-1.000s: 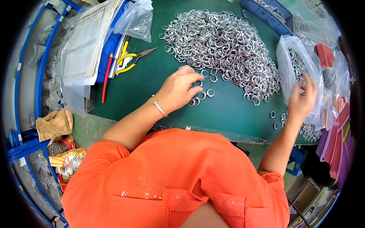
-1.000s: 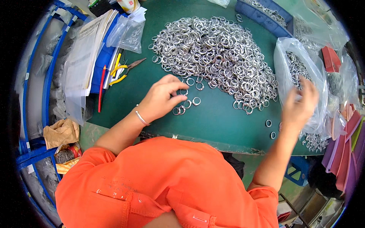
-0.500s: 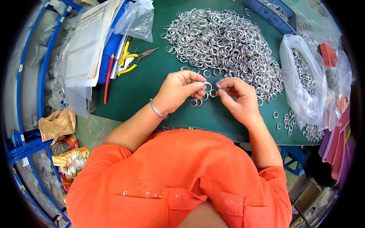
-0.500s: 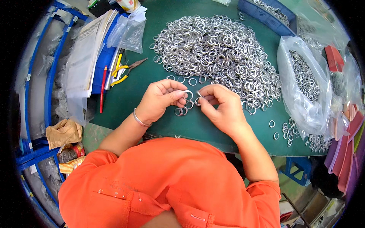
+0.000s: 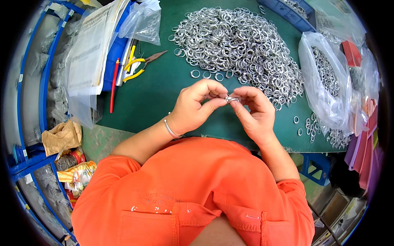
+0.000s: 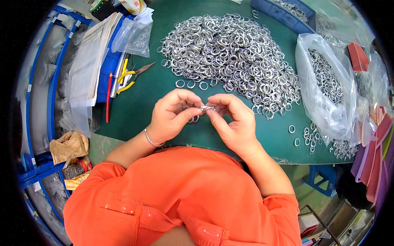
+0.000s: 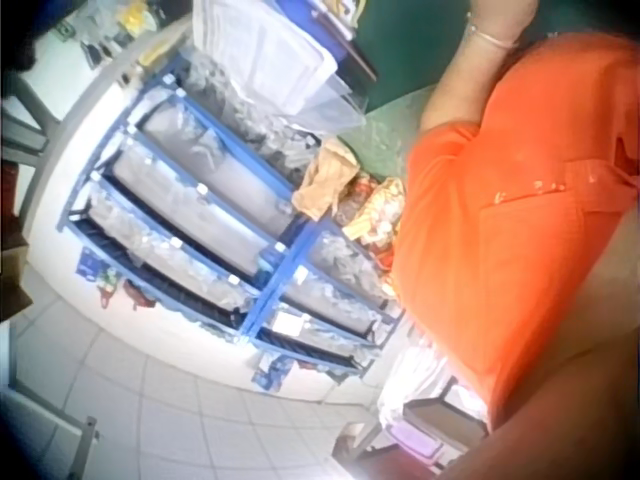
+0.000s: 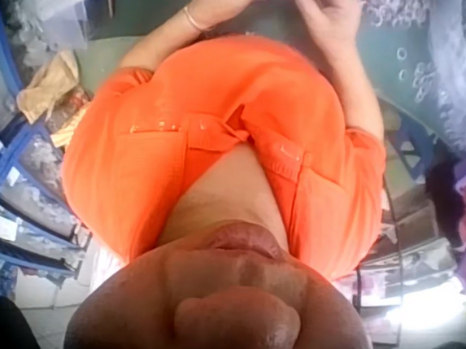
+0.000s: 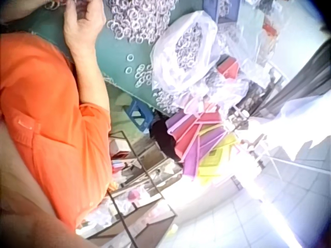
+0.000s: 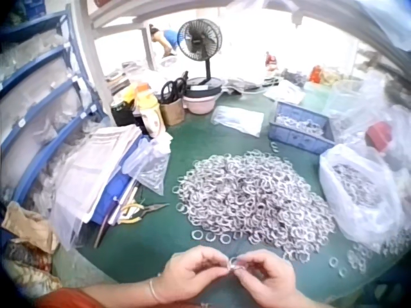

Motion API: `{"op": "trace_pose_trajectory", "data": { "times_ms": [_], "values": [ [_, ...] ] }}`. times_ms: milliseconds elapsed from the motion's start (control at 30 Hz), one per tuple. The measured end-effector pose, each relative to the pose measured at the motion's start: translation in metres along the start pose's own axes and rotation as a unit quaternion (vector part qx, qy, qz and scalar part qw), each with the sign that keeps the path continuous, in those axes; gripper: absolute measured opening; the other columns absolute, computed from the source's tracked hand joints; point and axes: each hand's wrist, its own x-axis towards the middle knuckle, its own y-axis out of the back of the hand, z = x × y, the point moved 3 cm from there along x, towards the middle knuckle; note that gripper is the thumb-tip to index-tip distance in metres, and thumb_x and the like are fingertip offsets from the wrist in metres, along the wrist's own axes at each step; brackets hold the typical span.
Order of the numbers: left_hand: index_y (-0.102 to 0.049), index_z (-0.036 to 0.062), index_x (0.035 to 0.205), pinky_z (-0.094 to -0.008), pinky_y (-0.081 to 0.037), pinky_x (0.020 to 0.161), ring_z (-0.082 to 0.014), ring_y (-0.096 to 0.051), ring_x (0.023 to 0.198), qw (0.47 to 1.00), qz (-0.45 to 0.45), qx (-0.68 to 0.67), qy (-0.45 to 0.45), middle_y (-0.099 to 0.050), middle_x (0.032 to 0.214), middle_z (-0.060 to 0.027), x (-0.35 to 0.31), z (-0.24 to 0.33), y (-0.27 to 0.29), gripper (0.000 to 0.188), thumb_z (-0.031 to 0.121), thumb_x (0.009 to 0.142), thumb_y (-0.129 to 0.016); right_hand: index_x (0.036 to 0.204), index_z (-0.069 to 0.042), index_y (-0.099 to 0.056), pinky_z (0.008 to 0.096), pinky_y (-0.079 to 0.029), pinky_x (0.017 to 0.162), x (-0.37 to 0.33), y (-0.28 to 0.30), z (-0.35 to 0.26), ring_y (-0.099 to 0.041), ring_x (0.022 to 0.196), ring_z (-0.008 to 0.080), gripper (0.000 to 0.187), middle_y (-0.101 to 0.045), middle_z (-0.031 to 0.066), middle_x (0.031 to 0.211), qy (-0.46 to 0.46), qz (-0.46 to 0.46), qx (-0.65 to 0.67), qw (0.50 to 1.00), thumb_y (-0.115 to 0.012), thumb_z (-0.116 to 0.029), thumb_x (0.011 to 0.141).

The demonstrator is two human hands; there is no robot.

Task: The person sorts small metal rings by hand, selecting individual rings from a pile and placing them into a plastic container.

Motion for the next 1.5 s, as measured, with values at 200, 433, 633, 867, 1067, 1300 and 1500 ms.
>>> {"op": "trace_pose_trajectory", "data": {
  "times_ms": [200,433,633,867,1067,1300,1500],
  "values": [
    [-0.061,-0.0014,0.099,-0.0253,-0.053,0.074,-0.0143,-0.065,0.086,0.995,0.036,0.080,-0.056,-0.065,0.097,-0.0086,0.003,0.003,0.006,0.017,-0.005,0.084,-0.065,0.092,0.000,-0.064,0.0295,-0.052,0.067,0.008,0.039,-0.044,-0.063,0.074,0.0204,0.027,-0.066,0.0119,0.086,0.259,0.027,-0.266,0.928,-0.063,0.015,0.070],
    [-0.063,0.0015,0.090,-0.0308,-0.050,0.065,-0.0234,-0.061,0.075,0.895,0.109,0.418,-0.111,-0.060,0.091,-0.0095,0.019,-0.018,0.048,0.019,0.003,0.074,-0.074,0.097,-0.003,-0.068,0.0357,-0.048,0.078,0.013,0.186,-0.055,-0.061,0.094,0.0285,0.023,-0.066,0.0113,0.100,0.095,0.324,-0.618,0.710,-0.066,0.002,0.075],
    [-0.065,0.0010,0.091,-0.0324,-0.050,0.065,-0.0262,-0.062,0.072,0.903,0.057,0.404,-0.133,-0.060,0.082,-0.0110,0.015,-0.023,0.028,0.015,0.003,0.077,-0.071,0.093,-0.009,-0.068,0.0389,-0.040,0.082,0.033,0.046,-0.023,-0.058,0.096,0.0251,0.027,-0.062,0.0069,0.099,0.222,0.031,-0.562,0.796,-0.064,-0.003,0.067],
    [-0.059,-0.0034,0.097,-0.0236,-0.054,0.061,-0.0119,-0.065,0.069,0.966,0.053,-0.123,0.221,-0.067,0.086,-0.0113,0.007,-0.024,0.017,0.009,0.002,0.090,-0.059,0.090,-0.005,-0.066,0.0357,-0.046,0.074,0.052,0.000,0.013,-0.059,0.092,0.0252,0.019,-0.061,0.0078,0.094,0.223,-0.089,-0.450,0.860,-0.060,0.000,0.073],
    [-0.056,-0.0019,0.096,-0.0226,-0.051,0.051,-0.0134,-0.063,0.059,0.896,-0.003,-0.305,0.322,-0.066,0.078,-0.0128,0.003,-0.031,0.018,0.011,0.007,0.089,-0.058,0.099,-0.003,-0.067,0.0322,-0.051,0.067,0.037,0.000,-0.003,-0.064,0.074,0.0228,0.024,-0.065,0.0103,0.085,-0.009,-0.105,-0.111,0.988,-0.058,0.010,0.081],
    [-0.057,-0.0009,0.095,-0.0218,-0.045,0.044,-0.0123,-0.058,0.051,0.865,-0.060,-0.347,0.357,-0.065,0.072,-0.0095,0.003,-0.022,0.006,0.012,0.009,0.089,-0.059,0.097,-0.002,-0.065,0.0308,-0.050,0.068,0.022,-0.006,-0.015,-0.062,0.077,0.0229,0.021,-0.062,0.0107,0.084,0.075,-0.127,-0.152,0.977,-0.062,0.009,0.079],
    [-0.063,0.0020,0.089,-0.0239,-0.045,0.054,-0.0100,-0.056,0.058,0.981,0.052,0.163,0.090,-0.061,0.080,-0.0049,0.014,-0.015,0.025,0.007,0.006,0.084,-0.065,0.101,-0.002,-0.067,0.0307,-0.051,0.072,0.023,0.133,-0.051,-0.064,0.081,0.0217,0.017,-0.067,0.0101,0.092,0.081,0.297,-0.458,0.834,-0.058,0.003,0.087]
  ]
}}
